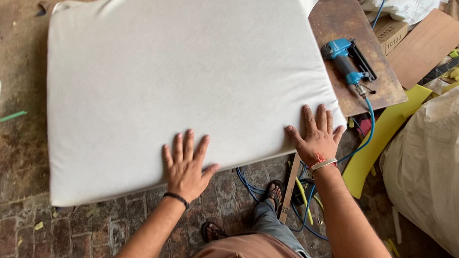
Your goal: The person drapes a two-tone fabric over a foam panel, pulls and smooths the fabric to align it, then wraps the edges around the panel. They use a pneumatic nail gun to fasten the fabric to the wooden frame of the panel, repositioning the panel between fastening passes.
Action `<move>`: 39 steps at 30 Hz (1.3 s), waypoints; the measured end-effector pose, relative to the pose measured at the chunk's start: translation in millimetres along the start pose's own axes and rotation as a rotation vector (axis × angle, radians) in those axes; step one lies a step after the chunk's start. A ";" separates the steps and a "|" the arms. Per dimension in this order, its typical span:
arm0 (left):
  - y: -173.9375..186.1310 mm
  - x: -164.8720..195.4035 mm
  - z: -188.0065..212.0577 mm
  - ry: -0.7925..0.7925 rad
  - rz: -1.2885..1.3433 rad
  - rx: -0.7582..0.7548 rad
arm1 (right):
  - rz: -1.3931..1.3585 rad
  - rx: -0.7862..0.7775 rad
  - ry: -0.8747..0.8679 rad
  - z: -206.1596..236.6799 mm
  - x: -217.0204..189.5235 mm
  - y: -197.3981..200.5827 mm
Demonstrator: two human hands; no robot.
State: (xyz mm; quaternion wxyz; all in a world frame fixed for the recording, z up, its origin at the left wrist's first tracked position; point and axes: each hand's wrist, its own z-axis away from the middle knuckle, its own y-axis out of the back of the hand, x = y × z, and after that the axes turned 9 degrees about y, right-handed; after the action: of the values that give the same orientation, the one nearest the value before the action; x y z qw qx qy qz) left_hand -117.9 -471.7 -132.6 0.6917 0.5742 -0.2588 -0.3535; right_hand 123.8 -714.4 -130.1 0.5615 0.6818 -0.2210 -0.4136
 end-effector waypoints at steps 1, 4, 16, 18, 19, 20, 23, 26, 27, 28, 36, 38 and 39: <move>2.9 6.7 0.0 0.018 -0.024 -0.030 | 0.011 0.008 0.014 -8.2 7.6 6.6; 10.2 25.4 -13.2 0.037 -0.074 -0.066 | 0.052 -0.020 -0.018 -38.9 14.8 19.6; 19.0 99.4 -83.4 0.031 -0.061 0.062 | -0.973 -0.424 -0.374 -93.0 100.3 21.8; 17.5 101.3 -84.4 0.042 -0.054 0.065 | -1.235 -0.479 -0.440 -82.4 125.9 -3.7; 16.2 101.3 -84.3 0.047 -0.045 0.067 | -1.287 -0.500 -0.474 -73.9 137.1 -18.7; 14.6 101.0 -84.1 0.053 -0.035 0.071 | -1.338 -0.521 -0.506 -65.5 147.7 -34.0; 7.4 99.6 -84.6 0.047 0.007 0.150 | -1.342 -0.373 -0.582 -50.5 156.9 -87.1; -0.9 101.2 -85.2 0.080 0.015 0.142 | -1.459 -0.220 -0.526 -48.9 162.8 -112.4; -3.9 103.2 -84.0 0.093 0.038 0.156 | -1.398 -0.188 -0.526 -50.1 162.0 -115.6; -7.2 106.7 -81.6 0.103 0.063 0.172 | -1.336 -0.151 -0.526 -51.3 161.5 -118.1; -49.7 159.9 -14.9 -0.109 0.026 0.018 | -1.973 -0.136 -0.795 -53.4 116.8 -91.3; -61.2 167.2 -4.1 -0.229 -0.025 0.029 | -2.101 -0.055 -0.824 -53.9 109.2 -86.0; -64.9 168.4 -2.3 -0.255 0.016 0.160 | -2.078 -0.057 -0.886 -53.0 106.7 -83.1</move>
State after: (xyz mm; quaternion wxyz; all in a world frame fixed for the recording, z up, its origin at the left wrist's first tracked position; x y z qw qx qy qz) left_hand -24.8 -608.6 -204.5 0.6079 0.5760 -0.3763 -0.3963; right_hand 213.0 -742.6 -241.1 -0.1671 0.3152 0.2832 -0.8902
